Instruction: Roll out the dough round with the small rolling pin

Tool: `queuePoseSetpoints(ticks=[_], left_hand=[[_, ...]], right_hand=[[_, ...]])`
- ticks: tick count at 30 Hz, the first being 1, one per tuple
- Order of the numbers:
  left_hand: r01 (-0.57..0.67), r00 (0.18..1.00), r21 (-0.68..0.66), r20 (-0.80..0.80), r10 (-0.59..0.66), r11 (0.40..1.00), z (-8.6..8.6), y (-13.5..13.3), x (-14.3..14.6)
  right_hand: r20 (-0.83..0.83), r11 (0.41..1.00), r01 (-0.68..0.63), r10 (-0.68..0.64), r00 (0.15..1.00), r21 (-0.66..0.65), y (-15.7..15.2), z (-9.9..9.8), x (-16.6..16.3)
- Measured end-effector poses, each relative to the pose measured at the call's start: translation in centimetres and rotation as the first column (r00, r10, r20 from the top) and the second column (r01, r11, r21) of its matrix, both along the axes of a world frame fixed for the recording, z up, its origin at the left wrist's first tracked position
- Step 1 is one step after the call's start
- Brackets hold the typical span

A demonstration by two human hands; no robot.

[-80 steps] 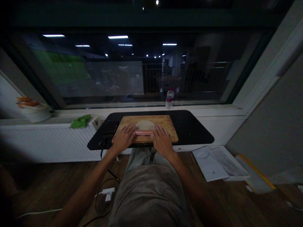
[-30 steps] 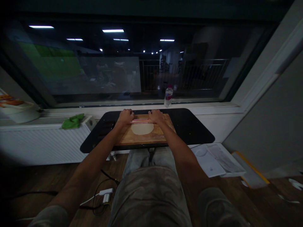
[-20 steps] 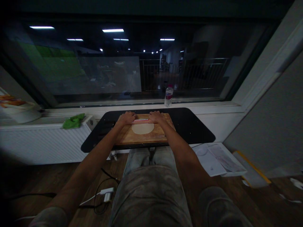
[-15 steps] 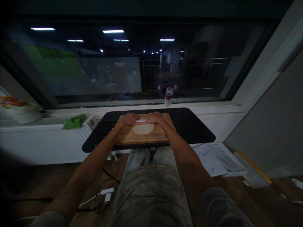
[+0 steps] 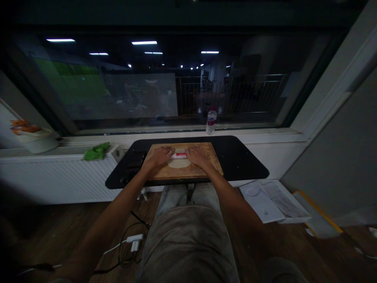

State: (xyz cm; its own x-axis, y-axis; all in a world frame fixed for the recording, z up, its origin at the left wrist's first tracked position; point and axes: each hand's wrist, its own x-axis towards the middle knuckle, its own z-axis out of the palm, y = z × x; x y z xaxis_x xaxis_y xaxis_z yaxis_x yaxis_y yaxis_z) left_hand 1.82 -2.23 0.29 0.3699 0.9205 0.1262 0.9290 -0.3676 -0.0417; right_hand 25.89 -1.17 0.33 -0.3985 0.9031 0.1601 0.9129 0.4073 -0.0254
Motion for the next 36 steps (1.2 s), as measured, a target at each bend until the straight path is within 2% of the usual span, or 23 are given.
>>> queuePoseSetpoints(ticks=[6,11,18,24,28,36], left_hand=[[-0.045,0.997,0.045,0.071,0.042,0.998,-0.4,-1.2,0.4],[-0.071,0.988,0.107,0.142,0.055,0.992,-0.9,-2.6,0.7],[-0.071,0.974,0.185,0.223,0.028,0.98,-1.8,-5.2,0.7],[0.013,0.956,0.23,0.283,-0.08,0.973,-2.6,-6.8,0.1],[0.064,0.92,0.262,0.359,-0.159,0.963,-3.2,-7.6,-0.5],[0.086,0.866,0.314,0.445,-0.227,0.945,-4.4,-7.9,-1.3]], right_hand=[[-0.063,0.995,0.085,-0.082,0.995,0.047,-2.9,0.5,-0.2],[-0.074,0.993,0.074,-0.067,0.995,0.096,-5.0,0.6,-0.2],[-0.165,0.981,0.058,-0.028,0.986,0.185,-7.8,-0.5,0.1],[-0.293,0.963,-0.028,0.109,0.95,0.266,-9.3,-2.4,0.8],[-0.328,0.954,-0.031,0.133,0.935,0.3,-10.2,-3.5,1.1],[-0.34,0.951,-0.056,0.163,0.926,0.304,-11.1,-3.7,1.4]])
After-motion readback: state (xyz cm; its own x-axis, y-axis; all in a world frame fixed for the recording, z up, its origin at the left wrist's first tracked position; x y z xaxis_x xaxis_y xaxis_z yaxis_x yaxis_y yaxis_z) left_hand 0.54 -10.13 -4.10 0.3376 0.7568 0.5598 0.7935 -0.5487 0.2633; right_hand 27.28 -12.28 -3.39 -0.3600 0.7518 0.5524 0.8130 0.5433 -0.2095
